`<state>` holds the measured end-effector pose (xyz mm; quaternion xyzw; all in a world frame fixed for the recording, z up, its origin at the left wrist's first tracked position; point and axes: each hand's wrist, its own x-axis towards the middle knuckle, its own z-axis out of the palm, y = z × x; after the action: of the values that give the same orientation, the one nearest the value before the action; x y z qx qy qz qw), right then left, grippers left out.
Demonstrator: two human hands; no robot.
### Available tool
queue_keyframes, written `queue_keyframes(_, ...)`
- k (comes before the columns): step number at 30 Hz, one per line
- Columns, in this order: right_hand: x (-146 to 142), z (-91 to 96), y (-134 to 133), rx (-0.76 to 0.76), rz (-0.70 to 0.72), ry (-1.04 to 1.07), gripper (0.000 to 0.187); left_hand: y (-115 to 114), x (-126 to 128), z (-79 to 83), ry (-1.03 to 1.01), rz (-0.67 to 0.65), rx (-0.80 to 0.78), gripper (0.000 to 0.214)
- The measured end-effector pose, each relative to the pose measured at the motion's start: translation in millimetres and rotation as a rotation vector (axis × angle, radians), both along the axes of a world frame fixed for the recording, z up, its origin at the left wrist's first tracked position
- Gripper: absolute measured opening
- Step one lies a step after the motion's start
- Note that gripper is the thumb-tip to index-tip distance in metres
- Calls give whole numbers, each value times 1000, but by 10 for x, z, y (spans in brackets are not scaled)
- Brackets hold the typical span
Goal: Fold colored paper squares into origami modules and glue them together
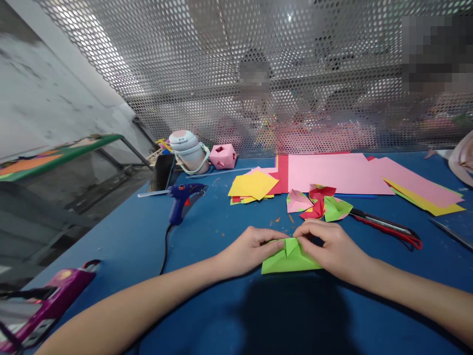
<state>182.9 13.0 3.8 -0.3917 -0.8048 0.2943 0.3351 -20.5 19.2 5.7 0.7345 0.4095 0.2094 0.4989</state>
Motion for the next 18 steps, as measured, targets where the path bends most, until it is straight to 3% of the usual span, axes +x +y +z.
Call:
queue_keyframes(7,0,20,21,-43,9,-25,15,-16,6,-6,13,-5,54,29)
queue_keyframes(18,7,-24,30,206,100,-37,18,-12,34,4,32,7,20,26)
